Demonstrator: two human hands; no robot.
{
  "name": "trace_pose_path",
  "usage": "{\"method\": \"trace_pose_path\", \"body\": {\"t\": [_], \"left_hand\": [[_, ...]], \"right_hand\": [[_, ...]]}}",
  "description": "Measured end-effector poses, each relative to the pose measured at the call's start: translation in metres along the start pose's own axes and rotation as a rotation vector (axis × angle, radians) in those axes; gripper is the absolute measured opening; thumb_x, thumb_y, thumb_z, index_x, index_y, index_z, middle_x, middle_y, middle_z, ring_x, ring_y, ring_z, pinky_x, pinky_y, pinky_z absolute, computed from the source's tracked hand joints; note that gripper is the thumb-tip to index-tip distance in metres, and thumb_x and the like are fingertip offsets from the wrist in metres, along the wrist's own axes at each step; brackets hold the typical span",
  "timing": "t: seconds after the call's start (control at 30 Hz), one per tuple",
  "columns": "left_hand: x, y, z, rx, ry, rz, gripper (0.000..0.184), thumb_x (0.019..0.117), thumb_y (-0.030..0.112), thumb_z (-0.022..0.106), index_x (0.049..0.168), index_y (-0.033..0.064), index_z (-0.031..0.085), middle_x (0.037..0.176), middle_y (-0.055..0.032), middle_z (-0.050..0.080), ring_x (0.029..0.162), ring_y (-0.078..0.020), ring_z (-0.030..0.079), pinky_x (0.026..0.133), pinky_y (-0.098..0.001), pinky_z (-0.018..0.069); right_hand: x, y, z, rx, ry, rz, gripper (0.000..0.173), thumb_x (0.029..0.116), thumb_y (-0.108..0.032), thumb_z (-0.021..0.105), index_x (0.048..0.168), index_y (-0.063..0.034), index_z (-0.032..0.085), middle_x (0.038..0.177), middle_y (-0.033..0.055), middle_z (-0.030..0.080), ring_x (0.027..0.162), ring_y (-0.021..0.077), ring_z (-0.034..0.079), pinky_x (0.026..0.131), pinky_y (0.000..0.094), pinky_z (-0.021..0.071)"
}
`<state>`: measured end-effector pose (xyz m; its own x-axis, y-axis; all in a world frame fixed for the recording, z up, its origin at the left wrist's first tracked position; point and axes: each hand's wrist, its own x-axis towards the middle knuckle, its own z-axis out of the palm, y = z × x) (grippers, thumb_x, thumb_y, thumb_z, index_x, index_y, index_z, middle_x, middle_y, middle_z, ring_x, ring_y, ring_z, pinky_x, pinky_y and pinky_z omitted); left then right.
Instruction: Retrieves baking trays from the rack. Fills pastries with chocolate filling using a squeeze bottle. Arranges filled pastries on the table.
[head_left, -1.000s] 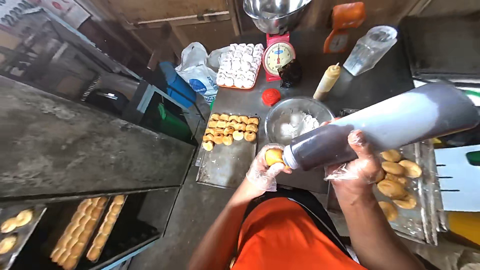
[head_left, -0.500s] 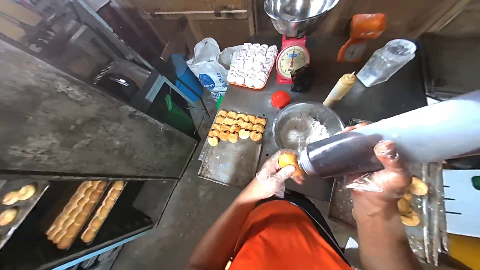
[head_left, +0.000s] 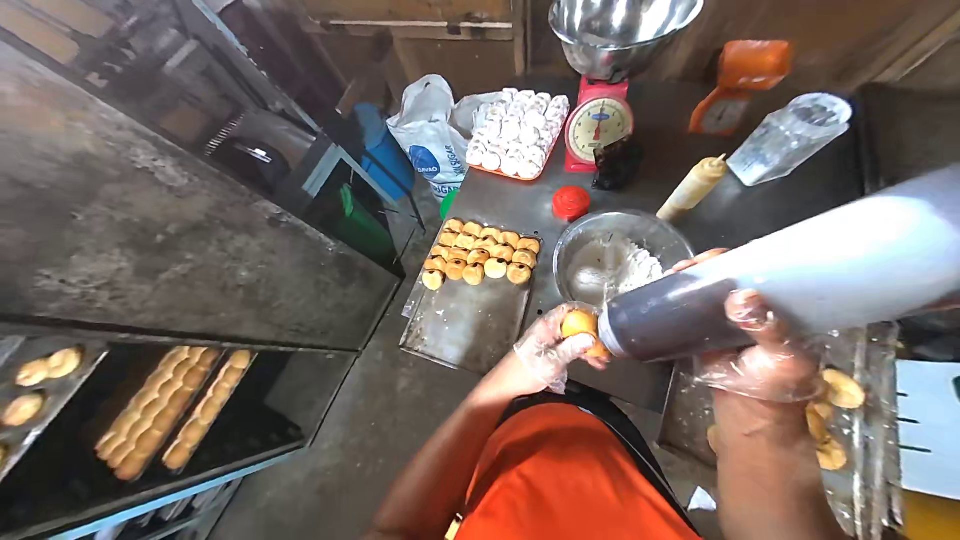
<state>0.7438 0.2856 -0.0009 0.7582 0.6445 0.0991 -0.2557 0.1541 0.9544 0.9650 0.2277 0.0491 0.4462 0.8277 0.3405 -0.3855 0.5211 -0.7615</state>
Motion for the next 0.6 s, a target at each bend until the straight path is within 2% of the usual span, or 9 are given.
{"method": "trace_pose_path", "body": {"t": [0.1,0.2,0.27,0.4,0.47,0.6], "left_hand": [[-0.001,0.014,-0.006,0.176,-0.022,-0.090,0.043,0.1029,0.008,0.057,0.141,-0.0071,0.043,0.114,-0.0158,0.067,0.094,-0.0230,0.072,0.086,-0.0396,0.0632],[0.001,0.006,-0.008,-0.024,0.021,-0.048,0.042,0.1067,0.011,0.048,0.143,-0.0067,0.037,0.112,-0.0194,0.068,0.094,-0.0306,0.073,0.086,-0.0473,0.0627],[0.001,0.004,-0.010,-0.114,0.056,-0.023,0.037,0.1067,0.013,0.048,0.140,-0.0042,0.044,0.115,-0.0168,0.068,0.098,-0.0297,0.072,0.087,-0.0479,0.0619],[0.001,0.012,-0.022,0.132,0.111,-0.001,0.038,0.0963,0.006,0.066,0.130,-0.0058,0.056,0.115,-0.0103,0.070,0.102,-0.0169,0.069,0.092,-0.0350,0.0594],[0.002,0.013,-0.026,0.147,0.102,0.011,0.041,0.0929,0.004,0.071,0.131,-0.0059,0.057,0.118,-0.0117,0.070,0.107,-0.0180,0.069,0.097,-0.0354,0.0581],[0.001,0.009,-0.030,0.146,0.047,0.065,0.044,0.0928,0.000,0.070,0.134,-0.0076,0.055,0.125,-0.0166,0.066,0.112,-0.0232,0.067,0.100,-0.0394,0.0571]], "right_hand": [[-0.002,0.004,0.007,-0.132,-0.023,-0.106,0.037,0.0876,-0.019,0.077,0.118,-0.0021,0.066,0.113,0.0172,0.072,0.107,0.0316,0.069,0.095,0.0507,0.0573],[-0.002,0.012,0.022,-0.051,0.099,-0.204,0.037,0.0918,-0.026,0.073,0.122,-0.0064,0.065,0.119,0.0141,0.070,0.113,0.0296,0.066,0.100,0.0489,0.0545],[0.000,0.011,0.025,0.036,0.169,-0.181,0.037,0.0927,-0.030,0.072,0.122,-0.0085,0.065,0.121,0.0128,0.069,0.116,0.0275,0.065,0.102,0.0465,0.0538],[0.004,0.005,0.022,0.110,0.159,-0.083,0.039,0.0910,-0.031,0.072,0.122,-0.0080,0.066,0.125,0.0124,0.068,0.118,0.0260,0.064,0.102,0.0433,0.0535],[0.006,0.004,0.021,0.105,0.155,-0.060,0.040,0.0903,-0.031,0.073,0.122,-0.0076,0.065,0.125,0.0133,0.068,0.118,0.0272,0.064,0.102,0.0448,0.0537],[0.007,0.004,0.022,0.078,0.158,-0.064,0.041,0.0901,-0.029,0.074,0.122,-0.0055,0.064,0.121,0.0172,0.068,0.115,0.0310,0.066,0.100,0.0481,0.0545]]}}
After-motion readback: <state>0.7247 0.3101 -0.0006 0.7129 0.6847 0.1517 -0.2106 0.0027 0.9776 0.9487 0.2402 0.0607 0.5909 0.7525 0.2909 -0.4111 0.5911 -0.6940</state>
